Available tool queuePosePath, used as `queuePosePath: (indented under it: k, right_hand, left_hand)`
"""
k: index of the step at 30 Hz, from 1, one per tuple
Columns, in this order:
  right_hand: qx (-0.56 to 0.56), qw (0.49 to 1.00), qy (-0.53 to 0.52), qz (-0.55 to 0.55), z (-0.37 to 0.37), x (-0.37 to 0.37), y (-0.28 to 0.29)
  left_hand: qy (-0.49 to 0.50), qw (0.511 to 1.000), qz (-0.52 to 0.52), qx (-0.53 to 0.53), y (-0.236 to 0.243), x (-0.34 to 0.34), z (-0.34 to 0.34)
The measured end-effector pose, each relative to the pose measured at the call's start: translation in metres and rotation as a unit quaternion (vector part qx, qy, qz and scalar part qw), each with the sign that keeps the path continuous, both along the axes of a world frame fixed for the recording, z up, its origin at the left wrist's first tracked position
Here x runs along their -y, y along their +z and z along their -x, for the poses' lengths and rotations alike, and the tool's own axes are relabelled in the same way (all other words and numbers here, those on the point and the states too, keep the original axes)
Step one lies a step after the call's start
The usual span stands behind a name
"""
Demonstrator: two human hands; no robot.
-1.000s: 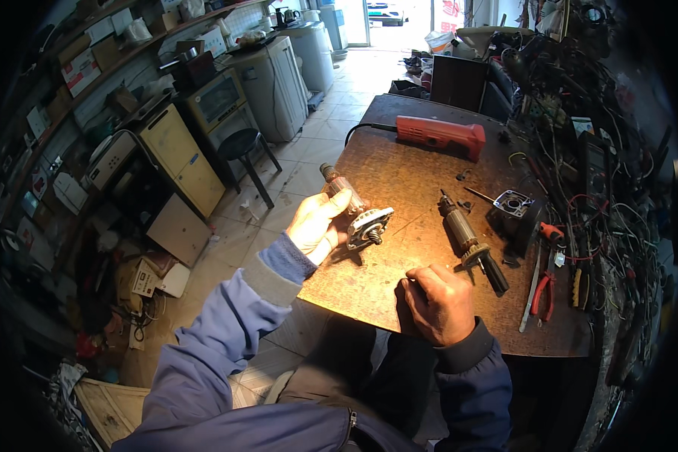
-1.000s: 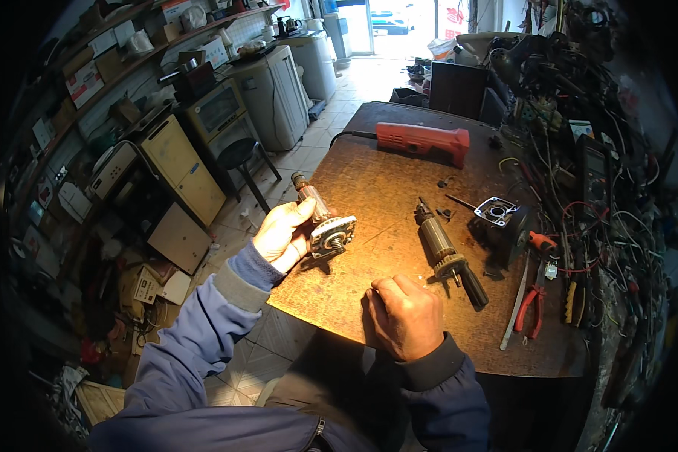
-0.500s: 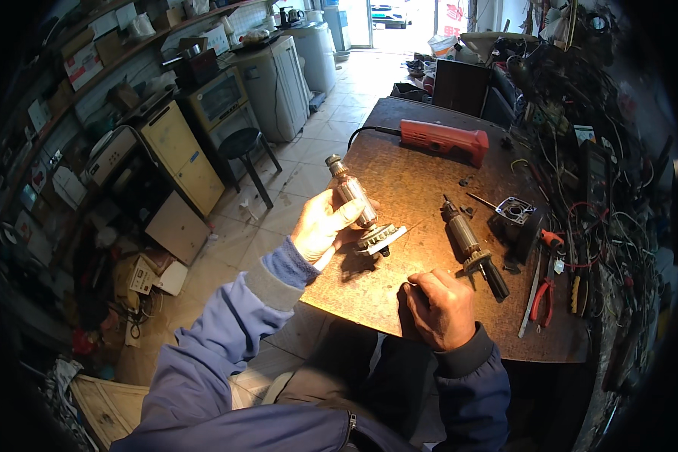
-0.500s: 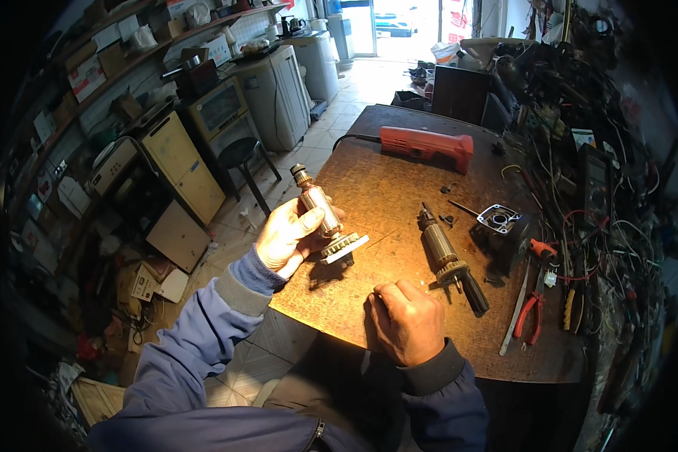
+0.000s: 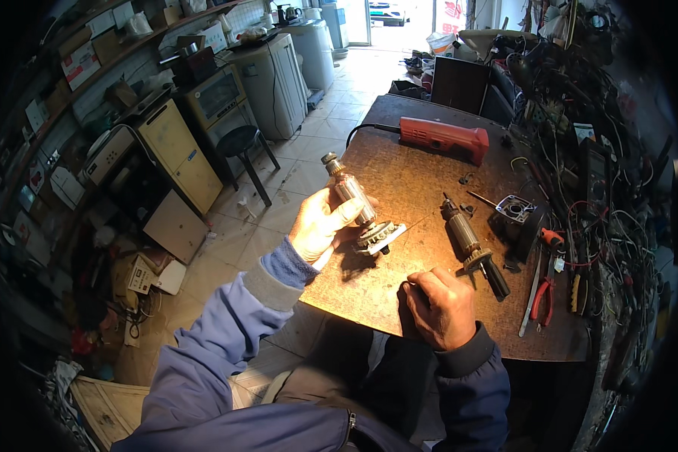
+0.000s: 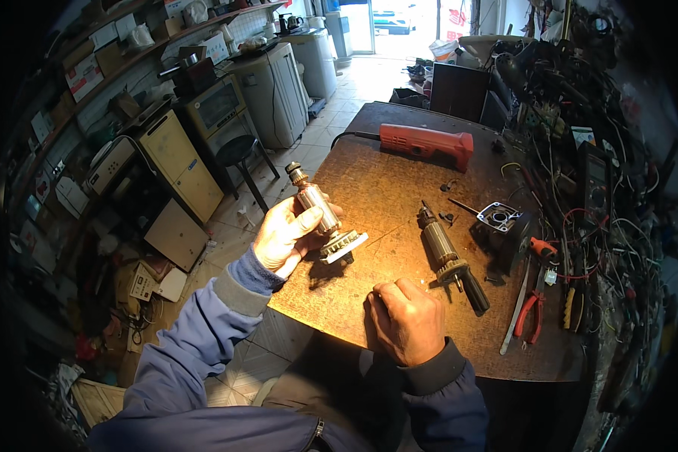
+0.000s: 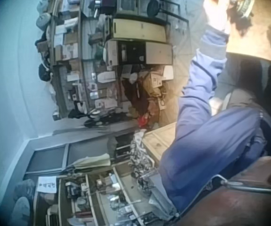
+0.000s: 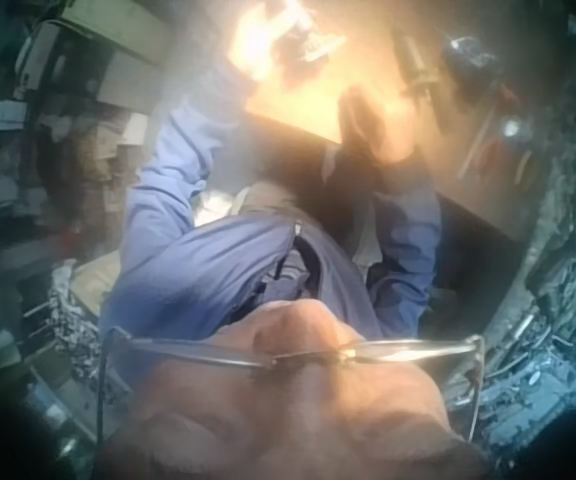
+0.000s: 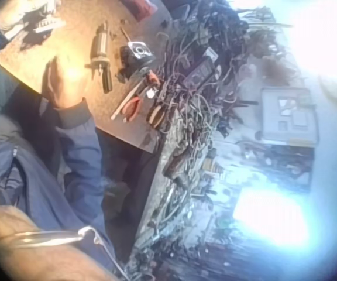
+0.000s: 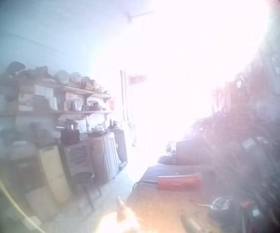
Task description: The person disassembles a small cylindrical electrical component on a cluttered workbench, removes an internal rotor, and compares it with a second similar rotor. They then reassemble the component using a screwdriver and a hammer, repeatedly tapping the rotor into place.
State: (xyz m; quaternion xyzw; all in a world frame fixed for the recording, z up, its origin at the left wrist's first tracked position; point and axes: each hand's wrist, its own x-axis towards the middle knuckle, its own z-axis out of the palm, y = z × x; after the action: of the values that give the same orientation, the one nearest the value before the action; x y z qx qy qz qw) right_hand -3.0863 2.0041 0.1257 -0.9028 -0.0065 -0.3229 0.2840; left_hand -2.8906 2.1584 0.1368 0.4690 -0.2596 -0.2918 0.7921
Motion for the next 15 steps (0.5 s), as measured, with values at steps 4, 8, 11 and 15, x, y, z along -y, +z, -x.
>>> queuePosePath:
  k: [4,8,11,15]
  right_hand:
    - [0.002,1.0,0.013,0.009,-0.001,-0.001,0.001]
    - [-0.01,1.0,0.015,0.018,0.002,0.003,0.002]
    - [0.023,0.998,-0.043,0.037,0.005,0.007,0.005]
    - [-0.025,0.959,-0.21,0.188,-0.002,0.031,0.041]
  left_hand:
    - [0.017,1.0,0.001,0.013,-0.002,-0.003,-0.002]
    - [0.022,1.0,-0.009,0.017,-0.007,0.002,-0.001]
    - [0.011,1.0,-0.023,0.013,-0.004,0.001,0.002]
    - [-0.01,1.0,-0.017,-0.002,-0.003,-0.001,0.001]
